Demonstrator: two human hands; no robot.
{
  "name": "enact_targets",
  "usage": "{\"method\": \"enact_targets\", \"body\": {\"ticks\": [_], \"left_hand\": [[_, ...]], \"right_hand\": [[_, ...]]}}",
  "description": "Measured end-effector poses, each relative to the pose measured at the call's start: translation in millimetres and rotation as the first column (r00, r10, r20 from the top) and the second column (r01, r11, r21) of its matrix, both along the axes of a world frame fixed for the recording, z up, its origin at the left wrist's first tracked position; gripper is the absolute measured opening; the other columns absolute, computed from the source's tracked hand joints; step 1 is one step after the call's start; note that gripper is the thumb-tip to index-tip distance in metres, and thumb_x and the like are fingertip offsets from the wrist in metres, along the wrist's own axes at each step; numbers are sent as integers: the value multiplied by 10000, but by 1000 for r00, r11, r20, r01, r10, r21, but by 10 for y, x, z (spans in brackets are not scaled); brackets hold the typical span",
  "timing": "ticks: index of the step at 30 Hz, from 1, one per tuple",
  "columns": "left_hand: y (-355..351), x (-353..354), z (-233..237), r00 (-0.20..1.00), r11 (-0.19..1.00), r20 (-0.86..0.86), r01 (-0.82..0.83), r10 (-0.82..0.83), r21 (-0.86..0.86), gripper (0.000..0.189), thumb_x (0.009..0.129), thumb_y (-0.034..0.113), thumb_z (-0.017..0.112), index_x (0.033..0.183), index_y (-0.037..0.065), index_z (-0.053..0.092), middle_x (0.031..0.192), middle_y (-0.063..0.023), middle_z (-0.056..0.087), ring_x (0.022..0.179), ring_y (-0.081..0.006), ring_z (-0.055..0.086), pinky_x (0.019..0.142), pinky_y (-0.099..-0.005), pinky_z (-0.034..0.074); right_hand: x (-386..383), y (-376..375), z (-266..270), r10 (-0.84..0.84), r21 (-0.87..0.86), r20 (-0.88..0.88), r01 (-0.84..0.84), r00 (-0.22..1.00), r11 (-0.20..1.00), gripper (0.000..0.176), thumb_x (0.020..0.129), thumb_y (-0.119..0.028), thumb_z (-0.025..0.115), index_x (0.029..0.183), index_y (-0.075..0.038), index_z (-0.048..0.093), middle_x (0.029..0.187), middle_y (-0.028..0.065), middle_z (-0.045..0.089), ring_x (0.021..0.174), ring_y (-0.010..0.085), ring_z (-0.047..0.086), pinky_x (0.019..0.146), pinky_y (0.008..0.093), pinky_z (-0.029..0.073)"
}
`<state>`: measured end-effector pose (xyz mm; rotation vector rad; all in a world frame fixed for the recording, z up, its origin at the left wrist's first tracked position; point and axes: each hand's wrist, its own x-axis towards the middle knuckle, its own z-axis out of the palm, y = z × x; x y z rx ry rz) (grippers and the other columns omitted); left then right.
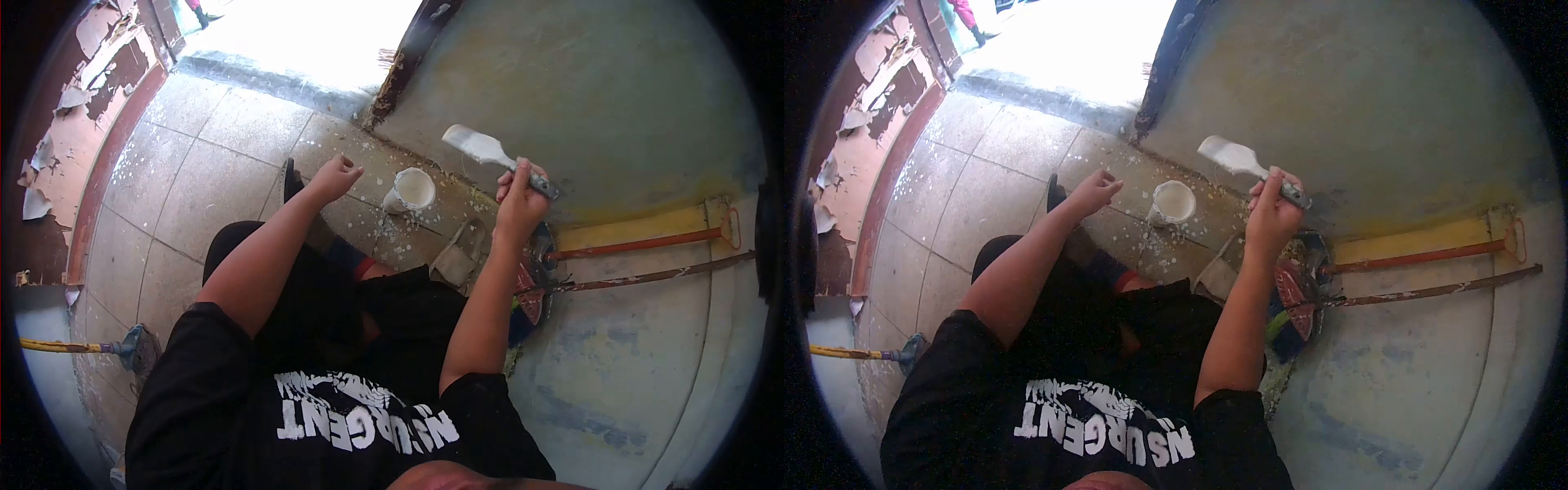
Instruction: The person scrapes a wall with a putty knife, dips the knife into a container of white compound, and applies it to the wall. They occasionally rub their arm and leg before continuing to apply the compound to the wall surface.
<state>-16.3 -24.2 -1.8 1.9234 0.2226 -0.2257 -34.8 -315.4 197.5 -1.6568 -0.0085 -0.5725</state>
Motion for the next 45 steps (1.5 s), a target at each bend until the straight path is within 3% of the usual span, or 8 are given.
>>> {"method": "enact_targets", "body": {"ticks": [6, 10, 12, 17, 19, 29, 37, 45], "left_hand": [[-8, -8, -78, 1000, 1000, 14, 18, -19, 21, 551, 884, 418, 686, 1146, -55, 587, 1029, -227, 677, 958, -327, 669, 819, -402, 527], [-21, 7, -100, 998, 997, 8, 66, -66, 31, 565, 883, 430, 686, 1151, -57, 583, 1055, -234, 675, 969, -334, 671, 831, -402, 528], [-20, -23, -2, 997, 997, -22, 72, -72, 4, 571, 883, 438, 685, 1152, -55, 583, 1058, -235, 676, 977, -336, 669, 838, -401, 526], [-16, -16, -38, 997, 997, -16, 77, -77, 18, 575, 886, 451, 679, 1149, -50, 583, 1048, -233, 680, 989, -336, 668, 847, -402, 523], [-18, -9, -25, 996, 996, -27, 83, -82, 35, 570, 888, 451, 676, 1148, -48, 584, 1029, -226, 684, 990, -338, 668, 849, -403, 523], [-34, -59, 98, 996, 996, -39, 86, -86, 17, 542, 894, 441, 676, 1129, -38, 581, 999, -203, 686, 910, -310, 679, 790, -395, 532], [-10, -14, 31, 997, 999, 61, -40, 39, 8, 489, 899, 396, 675, 1068, -58, 613, 940, -206, 694, 869, -297, 686, 764, -389, 534], [29, 80, -166, 996, 1000, 88, -5, 2, 31, 490, 913, 392, 669, 1102, -54, 600, 930, -180, 686, 833, -257, 676, 736, -371, 530]], "right_hand": [[-62, 177, -28, 25, -537, 45, 3, 999, 843, 263, 987, -233, 612, 892, 12, 627, 715, 106, 650, 606, 222, 616, 576, 379, 469], [-61, 359, -210, 144, -644, -18, -121, 989, 755, 323, 967, -265, 621, 869, 42, 638, 706, 196, 643, 650, 348, 647, 618, 436, 493], [40, 358, -480, 175, -772, -114, -198, 978, 604, 420, 954, -335, 613, 812, 59, 653, 743, 269, 635, 722, 438, 641, 652, 481, 502], [183, 328, -1006, 179, -786, -175, -247, 968, 567, 394, 949, -338, 632, 831, 37, 662, 727, 248, 636, 689, 439, 627, 607, 461, 473], [176, 360, -980, 96, -775, -314, -313, 945, 549, 518, 942, -412, 602, 765, 73, 647, 772, 299, 630, 747, 490, 616, 682, 527, 495], [176, 301, -626, 142, -700, -93, -167, 985, 694, 546, 935, -406, 624, 686, 80, 624, 693, 271, 619, 669, 462, 609, 625, 533, 470], [254, 266, -1077, 71, -744, -370, -341, 926, 574, 543, 932, -430, 616, 751, 80, 657, 719, 285, 627, 713, 464, 633, 655, 519, 502], [205, 222, -819, 110, -692, -182, -207, 977, 692, 500, 930, -407, 633, 759, 62, 643, 718, 268, 633, 688, 448, 635, 619, 491, 495]]}}
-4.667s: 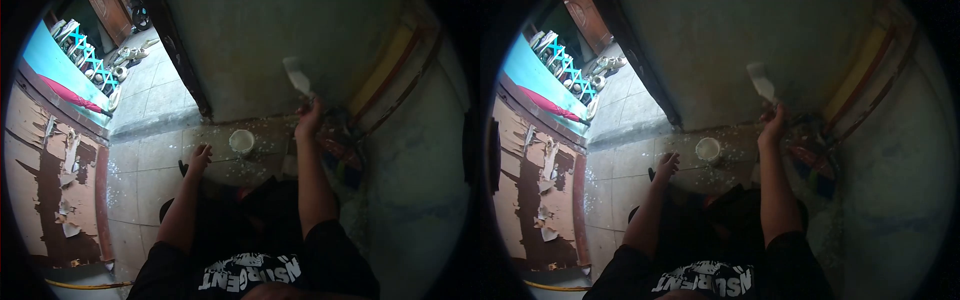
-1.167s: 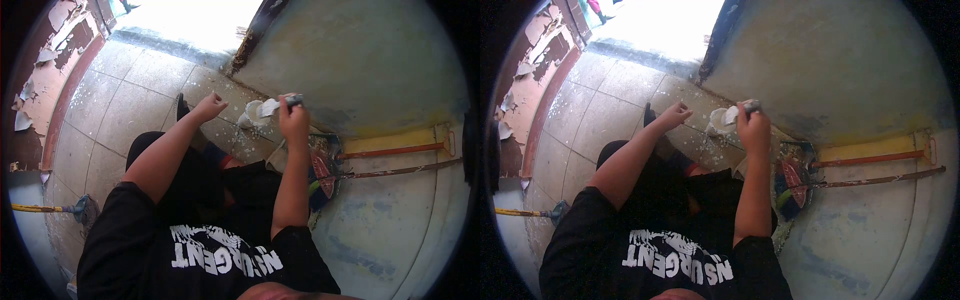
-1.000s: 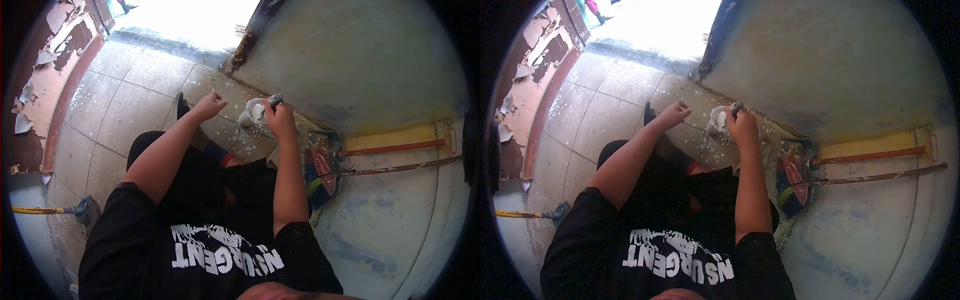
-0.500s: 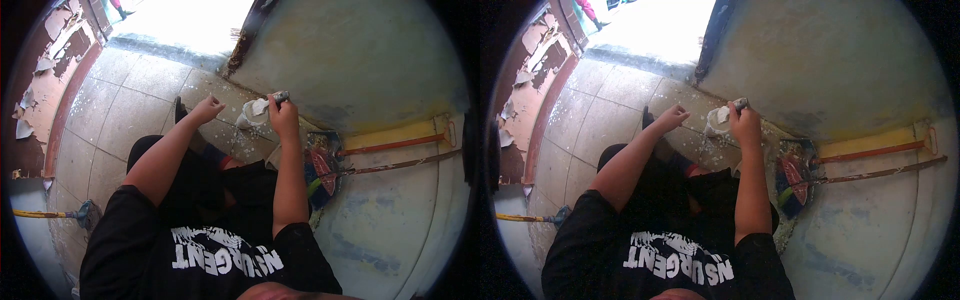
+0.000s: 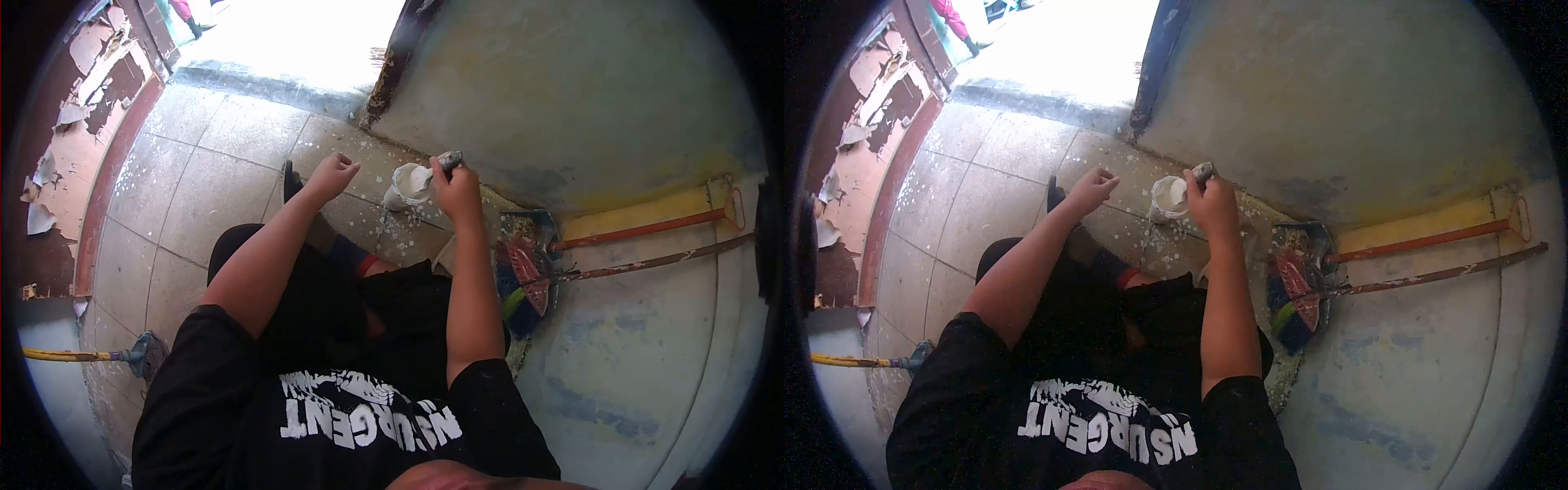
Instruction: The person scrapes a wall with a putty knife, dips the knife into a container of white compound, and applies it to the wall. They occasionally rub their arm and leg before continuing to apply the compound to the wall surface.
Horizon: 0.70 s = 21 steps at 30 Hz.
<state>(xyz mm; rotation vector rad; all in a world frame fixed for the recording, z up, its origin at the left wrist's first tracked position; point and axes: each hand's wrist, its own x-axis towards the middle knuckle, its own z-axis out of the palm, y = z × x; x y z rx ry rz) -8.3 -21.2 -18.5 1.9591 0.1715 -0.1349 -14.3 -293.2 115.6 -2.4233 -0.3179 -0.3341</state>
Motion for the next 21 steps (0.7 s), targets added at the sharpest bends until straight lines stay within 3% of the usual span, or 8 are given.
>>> {"method": "enact_targets", "body": {"ticks": [1, 2, 4, 5, 7, 8, 10, 21], "left_hand": [[2, 8, -6, 1000, 999, -2, 29, -29, 33, 505, 934, 402, 656, 1148, -49, 580, 926, -148, 676, 782, -200, 665, 694, -341, 528], [-8, -5, 28, 1000, 999, 0, 29, -29, 32, 505, 934, 402, 656, 1148, -49, 580, 926, -148, 676, 782, -200, 665, 694, -341, 528], [-37, -48, 84, 999, 1000, 33, -31, 31, 2, 459, 884, 375, 687, 1022, -59, 629, 918, -225, 696, 885, -337, 686, 779, -407, 532], [-35, -41, 70, 999, 1000, 33, -30, 30, 2, 459, 884, 375, 687, 1022, -59, 629, 918, -225, 696, 885, -337, 686, 779, -407, 532], [-24, -34, 42, 999, 1000, 35, -21, 21, 1, 456, 881, 371, 693, 1023, -58, 627, 905, -220, 696, 875, -325, 687, 771, -402, 532], [-28, -41, 63, 999, 1000, 34, -20, 20, 2, 456, 881, 371, 693, 1023, -58, 627, 905, -220, 696, 875, -325, 687, 771, -402, 532], [-34, -54, 108, 1000, 1000, 22, -22, 22, -19, 450, 878, 365, 698, 1019, -57, 627, 890, -214, 695, 863, -312, 686, 759, -395, 531], [-39, -57, 98, 1000, 1000, 3, -17, 17, -14, 462, 883, 368, 692, 1061, -53, 623, 926, -214, 695, 877, -316, 687, 770, -398, 533]], "right_hand": [[-11, -6, 95, 5, 29, 36, -6, 999, 1000, 481, 927, -392, 645, 761, 60, 639, 714, 260, 635, 675, 441, 634, 605, 480, 491], [-10, -21, 172, 5, 28, 37, -6, 999, 1000, 481, 927, -392, 645, 761, 60, 639, 714, 260, 635, 675, 441, 634, 605, 480, 491], [-23, -52, 279, -7, 116, 63, 0, 998, 993, 459, 919, -363, 669, 732, 56, 635, 689, 251, 628, 641, 428, 626, 581, 465, 479], [-22, -64, 286, -8, 116, 63, 1, 998, 993, 459, 919, -363, 669, 732, 56, 635, 689, 251, 628, 641, 428, 626, 581, 465, 479], [-31, -80, 289, 27, 171, 57, -36, 998, 985, 257, 958, -231, 652, 890, 16, 635, 694, 130, 644, 582, 155, 554, 586, 342, 470], [-27, -85, 254, 25, 172, 57, -35, 998, 984, 257, 958, -231, 652, 890, 16, 635, 694, 130, 644, 582, 155, 554, 586, 342, 470], [-8, -80, 149, -10, 109, 73, 2, 997, 994, 476, 925, -341, 666, 673, 61, 622, 653, 252, 609, 618, 421, 619, 563, 452, 466], [-58, 41, 166, 86, 149, 94, -99, 992, 984, 406, 937, -330, 653, 780, 45, 646, 709, 248, 631, 653, 430, 627, 589, 451, 480]]}}
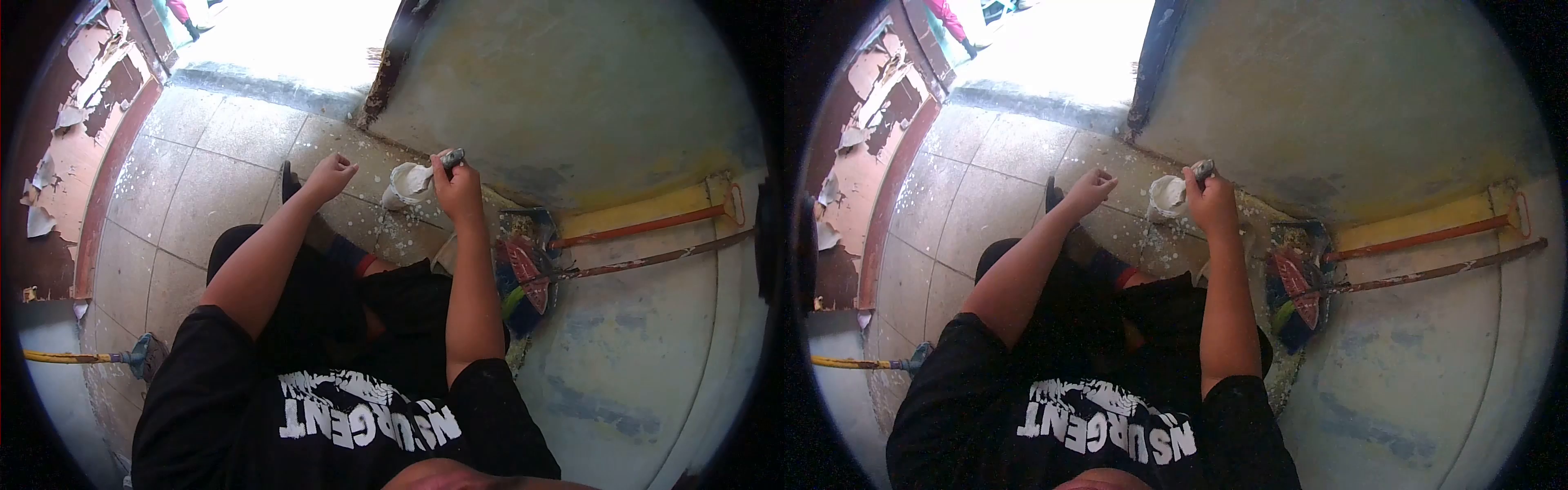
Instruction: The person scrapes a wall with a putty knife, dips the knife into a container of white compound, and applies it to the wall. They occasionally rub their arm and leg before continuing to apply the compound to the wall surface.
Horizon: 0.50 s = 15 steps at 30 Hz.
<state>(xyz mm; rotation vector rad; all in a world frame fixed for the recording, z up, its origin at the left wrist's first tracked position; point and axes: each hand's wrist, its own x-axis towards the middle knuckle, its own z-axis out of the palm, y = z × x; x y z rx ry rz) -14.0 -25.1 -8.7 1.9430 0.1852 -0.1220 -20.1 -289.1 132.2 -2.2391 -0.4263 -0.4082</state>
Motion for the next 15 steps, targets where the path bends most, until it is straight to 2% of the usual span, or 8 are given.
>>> {"method": "enact_targets", "body": {"ticks": [2, 4, 5, 7, 8, 10, 14, 15], "left_hand": [[16, 20, -25, 1000, 1000, 0, -2, 2, 13, 467, 883, 370, 690, 1066, -55, 623, 939, -217, 695, 890, -323, 686, 781, -401, 532], [23, 32, -55, 999, 997, -13, 34, -33, 71, 508, 934, 397, 661, 1160, -48, 572, 945, -151, 678, 788, -198, 671, 699, -329, 531], [35, 40, -87, 999, 997, -14, 31, -30, 72, 508, 934, 397, 661, 1160, -48, 572, 945, -151, 678, 788, -198, 671, 699, -329, 531], [42, 67, -149, 998, 996, -11, 61, -60, 64, 522, 931, 398, 665, 1184, -45, 557, 950, -156, 677, 788, -203, 674, 696, -332, 532], [40, 66, -155, 998, 996, -10, 61, -60, 64, 522, 931, 398, 665, 1184, -45, 557, 950, -156, 677, 788, -203, 674, 696, -332, 532], [31, 66, -165, 1000, 998, 0, 29, -29, 63, 540, 928, 399, 670, 1204, -47, 540, 951, -159, 676, 783, -206, 674, 694, -334, 532], [34, 62, -158, 999, 997, -14, 32, -31, 65, 556, 927, 399, 672, 1217, -53, 528, 953, -161, 676, 787, -208, 674, 696, -337, 533], [37, 60, -163, 999, 998, -8, 39, -39, 54, 556, 929, 400, 670, 1216, -55, 529, 955, -163, 677, 790, -211, 674, 698, -338, 534]], "right_hand": [[5, 9, -9, 18, -10, 41, -18, 999, 1000, 411, 938, -334, 651, 782, 47, 647, 709, 247, 632, 656, 431, 627, 594, 450, 482], [25, -28, -60, -41, 24, -78, 43, 996, 999, 424, 937, -337, 651, 766, 51, 643, 697, 252, 625, 658, 434, 626, 594, 453, 480], [22, -18, -60, -38, 26, -79, 40, 996, 999, 424, 937, -337, 651, 766, 51, 643, 697, 252, 625, 658, 434, 626, 594, 453, 480], [18, -9, -57, -97, -145, 8, 97, 995, 985, 434, 934, -337, 654, 744, 53, 638, 678, 253, 618, 649, 432, 623, 584, 452, 475], [11, -4, -34, -97, -145, 8, 97, 995, 985, 434, 934, -337, 654, 744, 53, 638, 678, 253, 618, 649, 432, 623, 584, 452, 475], [1, -1, 17, -83, -11, -91, 82, 992, 997, 435, 933, -333, 655, 728, 50, 634, 666, 251, 614, 644, 432, 622, 576, 454, 473], [20, -10, -33, -80, -27, -47, 79, 996, 997, 433, 934, -335, 654, 730, 47, 634, 672, 245, 622, 642, 432, 623, 579, 456, 475], [22, -16, -41, -80, -48, -32, 78, 996, 996, 390, 938, -298, 662, 757, 46, 632, 663, 206, 632, 587, 320, 594, 568, 413, 465]]}}
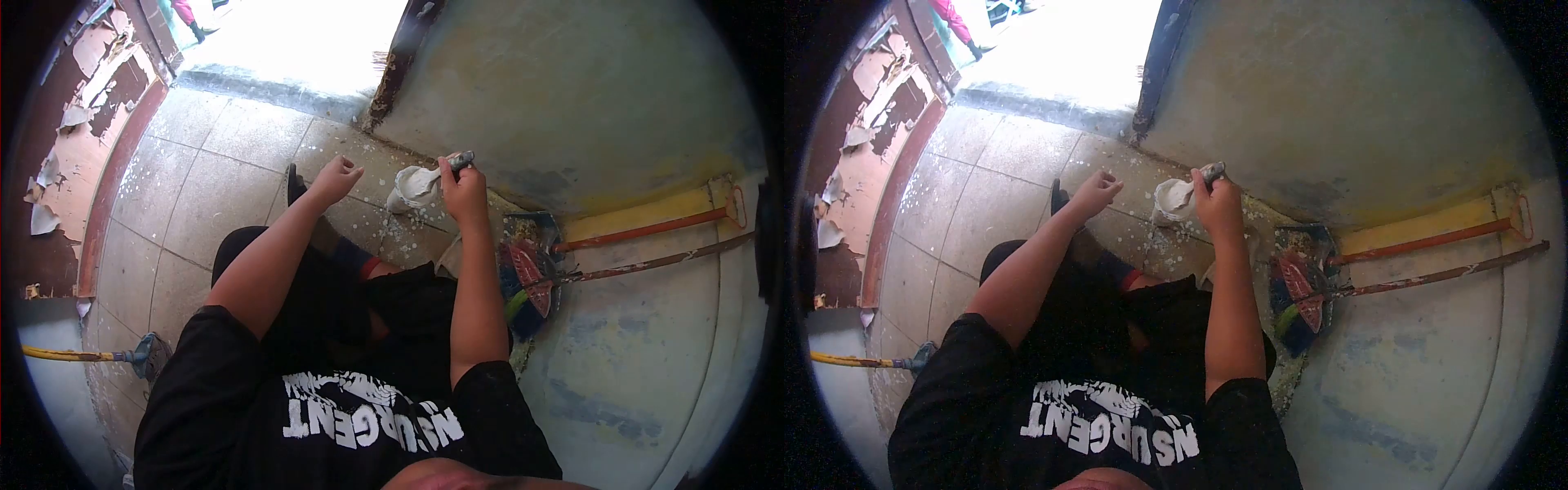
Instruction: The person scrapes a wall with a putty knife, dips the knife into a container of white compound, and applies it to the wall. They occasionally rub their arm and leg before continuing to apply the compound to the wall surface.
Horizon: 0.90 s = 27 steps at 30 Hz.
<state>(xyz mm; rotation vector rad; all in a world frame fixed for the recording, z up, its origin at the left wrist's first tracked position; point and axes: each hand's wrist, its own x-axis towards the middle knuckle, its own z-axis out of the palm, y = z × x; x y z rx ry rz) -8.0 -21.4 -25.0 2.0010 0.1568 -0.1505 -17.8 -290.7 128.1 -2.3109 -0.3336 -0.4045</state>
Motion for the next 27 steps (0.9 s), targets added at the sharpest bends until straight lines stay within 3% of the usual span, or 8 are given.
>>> {"method": "enact_targets", "body": {"ticks": [1, 5, 7, 14, 16, 19, 25, 27], "left_hand": [[3, 2, -4, 1000, 1000, 6, 8, -7, -11, 557, 930, 401, 668, 1216, -56, 530, 957, -165, 678, 793, -214, 675, 701, -340, 534], [-13, -27, 68, 1000, 1000, 1, 2, -2, -6, 549, 934, 403, 660, 1211, -53, 536, 954, -164, 680, 798, -214, 675, 706, -341, 534], [-12, -38, 111, 1000, 1000, -11, 8, -8, 8, 538, 937, 402, 655, 1202, -52, 543, 945, -161, 681, 795, -211, 674, 709, -342, 533], [-10, -56, 128, 1000, 1000, -24, 16, -16, -13, 553, 934, 401, 661, 1221, -53, 532, 966, -170, 678, 802, -213, 675, 710, -343, 532], [-15, -40, 102, 1000, 1000, -19, -12, 12, -5, 590, 931, 402, 666, 1265, -52, 494, 1000, -189, 670, 810, -218, 676, 712, -344, 532], [-13, -14, 65, 999, 1000, -39, -15, 15, 1, 623, 928, 402, 672, 1299, -51, 460, 1030, -206, 663, 818, -223, 676, 723, -346, 533], [-8, -22, 46, 999, 1000, -49, -9, 8, -24, 634, 925, 407, 676, 1304, -51, 455, 1048, -217, 662, 839, -227, 678, 749, -353, 535], [-3, -7, 20, 999, 1000, -46, -14, 13, -13, 635, 926, 408, 675, 1306, -50, 454, 1050, -218, 662, 838, -229, 678, 749, -354, 536]], "right_hand": [[6, -5, -7, 1, -22, 14, -1, 1000, 1000, 346, 942, -260, 669, 784, 46, 630, 655, 168, 643, 532, 208, 565, 556, 370, 455], [34, -37, -46, -13, 43, -62, 16, 998, 999, 329, 942, -261, 669, 812, 38, 635, 650, 167, 643, 536, 218, 579, 564, 371, 464], [44, -45, -80, -30, -111, 36, 34, 999, 993, 314, 941, -269, 669, 856, 31, 640, 639, 164, 636, 537, 250, 591, 567, 380, 470], [73, -76, -100, -45, -25, -13, 45, 999, 999, 313, 942, -274, 666, 868, 29, 638, 687, 180, 644, 584, 284, 617, 592, 378, 481], [103, -87, -136, -61, -67, 75, 66, 995, 996, 503, 911, -327, 691, 615, 60, 563, 624, 263, 578, 579, 444, 577, 533, 475, 439], [47, -48, 2, -44, 101, 39, 39, 998, 994, 504, 913, -325, 684, 618, 66, 566, 635, 273, 580, 579, 446, 574, 540, 487, 438], [76, -71, -47, -71, -73, 59, 76, 996, 994, 476, 914, -319, 680, 639, 59, 585, 642, 268, 590, 605, 453, 592, 555, 492, 451], [73, -42, -31, -50, -2, 83, 50, 995, 999, 474, 914, -316, 680, 640, 60, 586, 641, 268, 590, 611, 456, 595, 558, 493, 453]]}}
